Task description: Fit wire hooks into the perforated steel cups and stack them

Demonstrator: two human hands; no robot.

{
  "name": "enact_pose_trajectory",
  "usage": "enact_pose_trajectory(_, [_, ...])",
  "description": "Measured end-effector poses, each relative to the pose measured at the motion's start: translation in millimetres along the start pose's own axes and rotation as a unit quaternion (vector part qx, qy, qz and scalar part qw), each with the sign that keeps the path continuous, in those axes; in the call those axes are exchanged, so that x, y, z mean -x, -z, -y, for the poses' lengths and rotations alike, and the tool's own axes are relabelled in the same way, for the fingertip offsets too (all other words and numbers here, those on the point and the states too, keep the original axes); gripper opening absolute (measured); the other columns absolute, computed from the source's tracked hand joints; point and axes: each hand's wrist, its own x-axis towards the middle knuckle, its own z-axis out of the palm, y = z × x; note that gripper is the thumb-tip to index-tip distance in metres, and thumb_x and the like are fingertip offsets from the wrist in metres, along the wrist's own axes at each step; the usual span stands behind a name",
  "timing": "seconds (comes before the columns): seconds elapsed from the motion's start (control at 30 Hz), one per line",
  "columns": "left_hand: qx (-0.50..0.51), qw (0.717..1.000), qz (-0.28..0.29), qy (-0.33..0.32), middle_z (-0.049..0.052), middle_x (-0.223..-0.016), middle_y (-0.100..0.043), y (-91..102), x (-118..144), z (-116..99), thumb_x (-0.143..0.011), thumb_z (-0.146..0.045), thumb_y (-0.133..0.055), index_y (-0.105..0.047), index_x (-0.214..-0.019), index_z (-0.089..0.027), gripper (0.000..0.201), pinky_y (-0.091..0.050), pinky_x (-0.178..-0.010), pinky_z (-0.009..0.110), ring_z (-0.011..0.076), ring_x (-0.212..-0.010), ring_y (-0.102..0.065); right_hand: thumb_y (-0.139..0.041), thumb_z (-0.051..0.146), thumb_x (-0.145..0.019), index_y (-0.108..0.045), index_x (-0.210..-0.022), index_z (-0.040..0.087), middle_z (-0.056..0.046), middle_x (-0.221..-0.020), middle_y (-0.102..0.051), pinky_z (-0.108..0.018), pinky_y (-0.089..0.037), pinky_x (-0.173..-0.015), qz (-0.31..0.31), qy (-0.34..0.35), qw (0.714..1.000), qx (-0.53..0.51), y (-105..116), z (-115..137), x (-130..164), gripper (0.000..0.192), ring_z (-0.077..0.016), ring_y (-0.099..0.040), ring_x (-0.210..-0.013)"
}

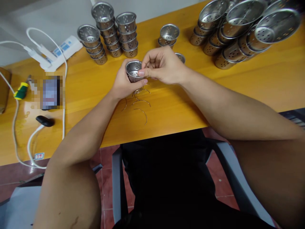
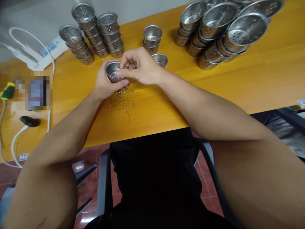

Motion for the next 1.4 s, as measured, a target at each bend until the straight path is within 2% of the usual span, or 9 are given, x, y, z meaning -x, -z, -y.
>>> enact_pose_trajectory(0.23, [-0.020, 1.000, -0.016, -0.004, 0.008, -0.137, -0.082, -2.8, 2.7, -1.0, -0.083, -0.051, -0.112, -0.065, -0.146, -0.036, 0.079, -0.072, -0.116, 0.061, 0.0367, -0.126, -0.084, -0.110, 0.090, -0.091, -0.080, -0.100, 0.029, -0.001, -0.089, -0.076, -0.039, -0.062, -0.082, -0.001, -0.017, 0.999, 0.033, 0.4, 3.1, 4.2, 0.069, -0.0238, -0.070, -0.084])
enact_pose_trajectory(0.4, [-0.022, 0.995, -0.088, 0.035, 0.005, -0.135, -0.086, -7.2, -3.0, 2.7, -0.082, -0.036, -0.113, -0.063, -0.144, -0.040, 0.080, -0.074, -0.116, 0.061, 0.0354, -0.125, -0.086, -0.106, 0.087, -0.096, -0.084, -0.126, 0.037, -0.006, -0.131, -0.082, -0.044, -0.069, -0.090, -0.083, -0.040, 0.979, 0.182, -4.2, 10.7, 9.7, 0.062, -0.0319, -0.079, -0.104])
enact_pose_trajectory(0.5, [-0.028, 0.992, -0.120, 0.040, 0.003, -0.136, -0.086, -6.4, -7.0, 6.0, -0.077, -0.033, -0.113, -0.063, -0.138, -0.043, 0.079, -0.075, -0.117, 0.063, 0.0361, -0.125, -0.086, -0.095, 0.085, -0.107, -0.085, -0.126, 0.037, -0.009, -0.149, -0.078, -0.051, -0.071, -0.104, -0.060, -0.014, 0.970, 0.237, -5.9, 17.6, 13.5, 0.052, -0.0382, -0.078, -0.125])
enact_pose_trajectory(0.63, [0.008, 0.993, -0.114, -0.028, 0.003, -0.136, -0.083, -5.4, -5.6, 11.4, -0.080, -0.062, -0.112, -0.061, -0.147, -0.048, 0.085, -0.074, -0.113, 0.065, 0.0364, -0.125, -0.085, -0.092, 0.082, -0.109, -0.087, -0.132, 0.039, -0.012, -0.155, -0.076, -0.060, -0.069, -0.118, -0.023, -0.001, 0.959, 0.281, -7.2, 19.5, 15.7, 0.049, -0.0457, -0.070, -0.147])
enact_pose_trajectory(0.73, [0.032, 0.991, -0.100, -0.081, -0.003, -0.139, -0.082, -7.0, -2.5, 8.6, -0.082, -0.094, -0.104, -0.059, -0.152, -0.054, 0.092, -0.073, -0.107, 0.063, 0.0307, -0.121, -0.082, -0.098, 0.075, -0.107, -0.089, -0.135, 0.039, -0.013, -0.154, -0.075, -0.062, -0.067, -0.123, -0.009, 0.004, 0.957, 0.289, -8.8, 13.9, 16.0, 0.047, -0.0466, -0.068, -0.150])
enact_pose_trajectory(0.8, [0.025, 0.991, -0.093, -0.091, -0.003, -0.140, -0.082, -8.5, -1.7, 4.6, -0.084, -0.104, -0.099, -0.060, -0.153, -0.053, 0.095, -0.074, -0.106, 0.062, 0.0277, -0.119, -0.079, -0.098, 0.068, -0.108, -0.090, -0.137, 0.038, -0.013, -0.152, -0.075, -0.061, -0.064, -0.127, -0.003, 0.008, 0.958, 0.288, -10.3, 9.3, 16.4, 0.043, -0.0453, -0.067, -0.152])
enact_pose_trajectory(1.07, [0.035, 0.989, -0.087, -0.113, -0.001, -0.140, -0.082, -10.8, -3.8, 1.8, -0.083, -0.099, -0.104, -0.059, -0.154, -0.049, 0.097, -0.073, -0.101, 0.059, 0.0285, -0.117, -0.079, -0.101, 0.058, -0.105, -0.092, -0.142, 0.042, -0.012, -0.144, -0.077, -0.067, -0.061, -0.132, 0.001, 0.010, 0.961, 0.277, -14.4, 8.8, 17.5, 0.041, -0.0455, -0.066, -0.153])
enact_pose_trajectory(1.27, [0.004, 0.990, -0.113, -0.088, 0.001, -0.136, -0.082, -11.3, -4.8, 9.1, -0.082, -0.105, -0.094, -0.060, -0.151, -0.051, 0.094, -0.073, -0.101, 0.066, 0.0347, -0.117, -0.082, -0.103, 0.062, -0.101, -0.087, -0.147, 0.042, -0.013, -0.168, -0.069, -0.069, -0.058, -0.135, -0.024, 0.007, 0.949, 0.316, -13.3, 21.9, 16.7, 0.052, -0.0485, -0.057, -0.165])
enact_pose_trajectory(1.4, [0.006, 0.988, -0.112, -0.107, 0.005, -0.135, -0.080, -10.1, -4.9, 9.2, -0.075, -0.100, -0.099, -0.060, -0.152, -0.051, 0.100, -0.073, -0.097, 0.067, 0.0385, -0.115, -0.084, -0.098, 0.060, -0.106, -0.087, -0.146, 0.042, -0.012, -0.172, -0.067, -0.069, -0.059, -0.134, -0.016, 0.014, 0.943, 0.332, -12.8, 30.8, 17.3, 0.045, -0.0484, -0.055, -0.166])
